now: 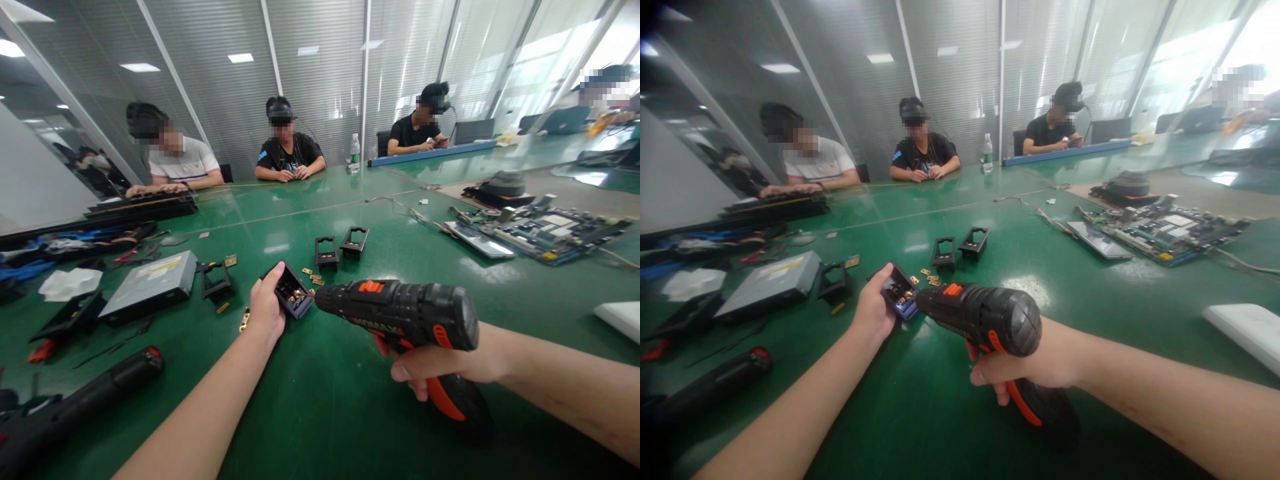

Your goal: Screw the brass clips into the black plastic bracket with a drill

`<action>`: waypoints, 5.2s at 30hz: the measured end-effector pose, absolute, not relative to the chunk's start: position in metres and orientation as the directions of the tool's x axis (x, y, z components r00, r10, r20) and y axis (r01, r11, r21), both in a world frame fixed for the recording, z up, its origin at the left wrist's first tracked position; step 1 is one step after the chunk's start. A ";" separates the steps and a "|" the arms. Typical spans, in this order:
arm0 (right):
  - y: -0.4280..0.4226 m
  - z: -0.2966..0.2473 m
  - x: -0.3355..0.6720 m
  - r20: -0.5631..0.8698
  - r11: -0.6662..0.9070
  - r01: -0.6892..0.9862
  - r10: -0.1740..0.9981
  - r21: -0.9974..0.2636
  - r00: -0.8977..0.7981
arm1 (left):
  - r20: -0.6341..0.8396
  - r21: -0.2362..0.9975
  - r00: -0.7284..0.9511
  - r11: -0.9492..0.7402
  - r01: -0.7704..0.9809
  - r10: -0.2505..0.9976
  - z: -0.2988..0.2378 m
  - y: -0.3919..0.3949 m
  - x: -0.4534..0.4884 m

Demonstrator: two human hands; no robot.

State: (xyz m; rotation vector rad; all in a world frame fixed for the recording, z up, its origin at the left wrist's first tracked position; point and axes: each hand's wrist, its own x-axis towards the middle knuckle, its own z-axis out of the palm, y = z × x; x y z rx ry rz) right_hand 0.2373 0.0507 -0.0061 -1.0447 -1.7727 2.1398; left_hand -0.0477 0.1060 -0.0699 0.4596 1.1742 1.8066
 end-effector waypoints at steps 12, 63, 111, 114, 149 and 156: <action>0.052 -0.007 0.236 -0.370 -0.242 0.283 0.526 -0.928 -0.765 | -0.169 0.867 -0.515 -0.122 -0.483 0.840 -0.069 0.106 -0.048; 0.050 -0.013 0.232 -0.430 -0.307 0.308 0.527 -0.901 -0.733 | -0.193 0.867 -0.511 -0.098 -0.488 0.838 -0.066 0.104 -0.050; 0.059 -0.002 0.247 -0.347 -0.183 0.307 0.669 -0.934 -0.657 | -0.190 0.849 -0.489 -0.108 -0.517 0.851 -0.065 0.106 -0.047; 0.057 0.001 0.246 -0.346 -0.163 0.325 0.672 -0.932 -0.655 | -0.182 0.851 -0.490 -0.113 -0.512 0.852 -0.064 0.105 -0.046; 0.048 0.013 0.241 -0.350 -0.149 0.339 0.656 -0.929 -0.669 | -0.192 0.849 -0.492 -0.107 -0.517 0.849 -0.064 0.105 -0.046; 0.051 0.004 0.243 -0.334 -0.137 0.325 0.642 -0.936 -0.690 | -0.206 0.859 -0.505 -0.093 -0.504 0.838 -0.065 0.106 -0.048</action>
